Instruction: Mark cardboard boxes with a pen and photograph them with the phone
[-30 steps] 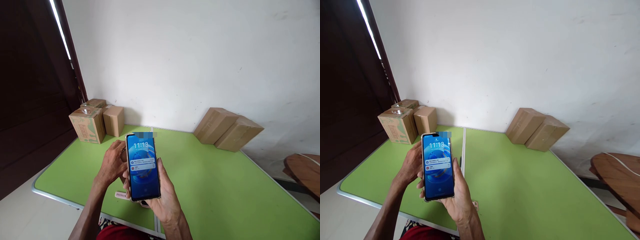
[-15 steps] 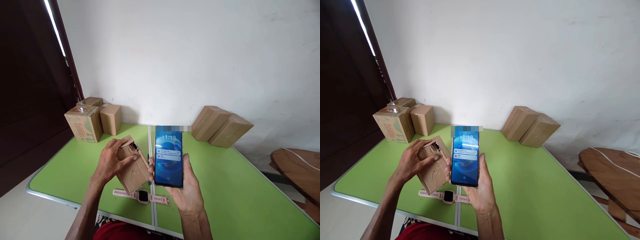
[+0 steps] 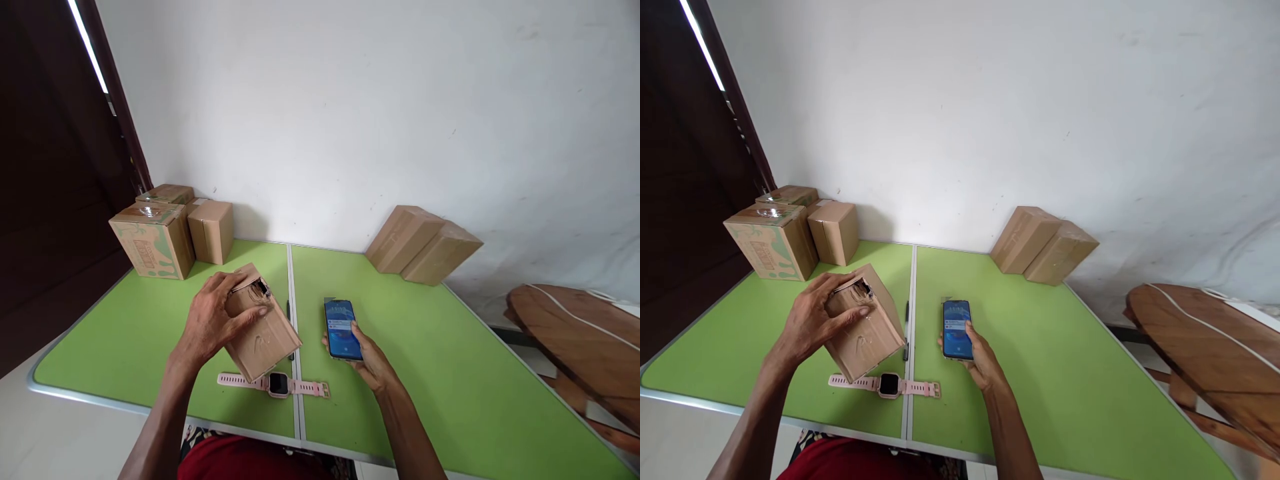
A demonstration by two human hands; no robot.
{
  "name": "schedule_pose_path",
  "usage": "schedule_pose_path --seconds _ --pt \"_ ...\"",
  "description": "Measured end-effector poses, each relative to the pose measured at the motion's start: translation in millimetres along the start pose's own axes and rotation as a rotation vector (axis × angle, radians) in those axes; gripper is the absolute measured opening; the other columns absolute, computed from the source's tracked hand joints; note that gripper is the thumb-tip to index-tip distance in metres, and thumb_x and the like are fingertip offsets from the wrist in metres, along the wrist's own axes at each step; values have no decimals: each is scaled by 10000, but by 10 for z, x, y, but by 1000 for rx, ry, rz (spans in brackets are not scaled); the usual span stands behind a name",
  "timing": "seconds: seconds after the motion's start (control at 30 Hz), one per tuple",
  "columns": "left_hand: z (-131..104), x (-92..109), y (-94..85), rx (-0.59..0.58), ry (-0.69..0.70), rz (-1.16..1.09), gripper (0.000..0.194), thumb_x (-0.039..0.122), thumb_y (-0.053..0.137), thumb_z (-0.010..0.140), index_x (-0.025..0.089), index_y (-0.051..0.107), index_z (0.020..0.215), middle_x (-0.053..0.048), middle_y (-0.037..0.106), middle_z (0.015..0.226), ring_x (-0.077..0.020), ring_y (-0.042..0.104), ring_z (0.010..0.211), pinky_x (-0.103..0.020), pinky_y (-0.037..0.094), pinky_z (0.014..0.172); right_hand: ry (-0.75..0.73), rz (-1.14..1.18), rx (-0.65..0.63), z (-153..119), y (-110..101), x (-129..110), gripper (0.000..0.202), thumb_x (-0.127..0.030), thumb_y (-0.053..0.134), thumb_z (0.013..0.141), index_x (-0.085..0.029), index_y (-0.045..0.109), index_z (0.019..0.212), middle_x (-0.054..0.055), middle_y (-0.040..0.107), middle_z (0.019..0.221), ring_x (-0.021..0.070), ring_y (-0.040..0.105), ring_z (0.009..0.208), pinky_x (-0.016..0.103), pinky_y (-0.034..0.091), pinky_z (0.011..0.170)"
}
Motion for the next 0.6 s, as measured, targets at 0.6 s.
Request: schedule_pose_path --seconds 0.6 --pt "3 4 -5 -21 -8 -39 645 667 807 892 240 750 1372 -119 750 1259 -329 741 1112 -461 581 949 -108 -638 308 -105 -576 -135 345 -561 658 854 -234 698 751 103 770 789 312 780 770 388 647 615"
Point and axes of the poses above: each hand's wrist, its own z-axis towards the middle knuckle, its own y-axis out of the palm, x = y × z, the point moved 8 cm from there along z, towards the middle knuckle
